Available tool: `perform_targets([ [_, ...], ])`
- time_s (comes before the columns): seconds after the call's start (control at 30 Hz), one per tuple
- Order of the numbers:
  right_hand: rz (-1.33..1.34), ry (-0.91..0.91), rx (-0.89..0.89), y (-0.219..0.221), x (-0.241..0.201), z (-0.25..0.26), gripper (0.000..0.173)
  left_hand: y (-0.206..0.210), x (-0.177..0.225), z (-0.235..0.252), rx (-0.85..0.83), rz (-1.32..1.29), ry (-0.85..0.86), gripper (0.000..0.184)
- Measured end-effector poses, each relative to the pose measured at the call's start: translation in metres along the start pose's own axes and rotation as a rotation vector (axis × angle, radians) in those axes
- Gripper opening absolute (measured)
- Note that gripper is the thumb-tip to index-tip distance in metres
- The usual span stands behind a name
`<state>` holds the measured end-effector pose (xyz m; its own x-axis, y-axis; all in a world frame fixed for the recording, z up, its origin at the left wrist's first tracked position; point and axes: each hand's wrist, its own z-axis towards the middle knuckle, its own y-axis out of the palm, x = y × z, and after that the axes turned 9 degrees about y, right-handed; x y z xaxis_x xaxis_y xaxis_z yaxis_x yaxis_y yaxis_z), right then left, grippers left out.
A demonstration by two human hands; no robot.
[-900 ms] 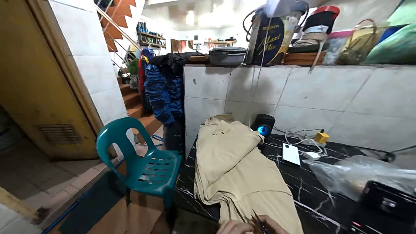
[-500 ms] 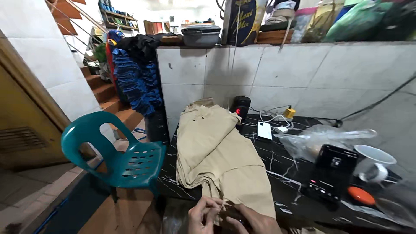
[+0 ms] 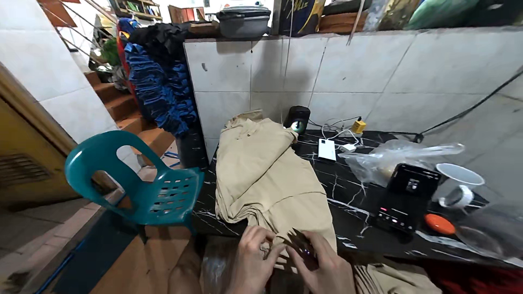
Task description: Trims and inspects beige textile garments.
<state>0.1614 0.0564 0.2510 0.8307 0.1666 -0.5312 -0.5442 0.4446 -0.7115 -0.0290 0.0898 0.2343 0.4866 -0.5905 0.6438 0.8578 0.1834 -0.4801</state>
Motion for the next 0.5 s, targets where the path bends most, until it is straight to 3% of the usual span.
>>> perform_targets([
  [0.07, -0.102, 0.014, 0.006, -0.013, 0.008, -0.002, 0.038, -0.004, 0.006, 0.009, 0.047, 0.109, -0.049, 0.011],
  [0.13, -0.017, 0.117, -0.022, -0.037, 0.024, 0.002, 0.041, -0.016, 0.008, 0.021, 0.075, 0.026, -0.162, 0.018],
  [0.2, 0.324, 0.258, -0.058, -0.051, 0.042, 0.010, 0.039, -0.022, 0.014, 0.034, -0.014, -0.335, -0.236, 0.031],
  [0.3, 0.862, 0.438, 0.089, -0.057, 0.034, 0.026, 0.052, -0.015, 0.020, 0.050, -0.128, -0.538, -0.071, 0.059],
  [0.33, 0.907, 0.433, 0.135, -0.058, 0.030, 0.029, 0.054, -0.012, 0.020, 0.054, -0.131, -0.475, -0.011, 0.063],
  [0.4, 0.797, 0.282, 0.062, -0.060, 0.030, 0.027, 0.050, -0.009, 0.020, 0.054, -0.126, -0.247, 0.072, 0.056],
  [0.5, 0.472, 0.093, -0.144, -0.043, 0.043, 0.020, 0.033, 0.000, 0.012, 0.039, -0.350, 0.141, 0.176, 0.048],
])
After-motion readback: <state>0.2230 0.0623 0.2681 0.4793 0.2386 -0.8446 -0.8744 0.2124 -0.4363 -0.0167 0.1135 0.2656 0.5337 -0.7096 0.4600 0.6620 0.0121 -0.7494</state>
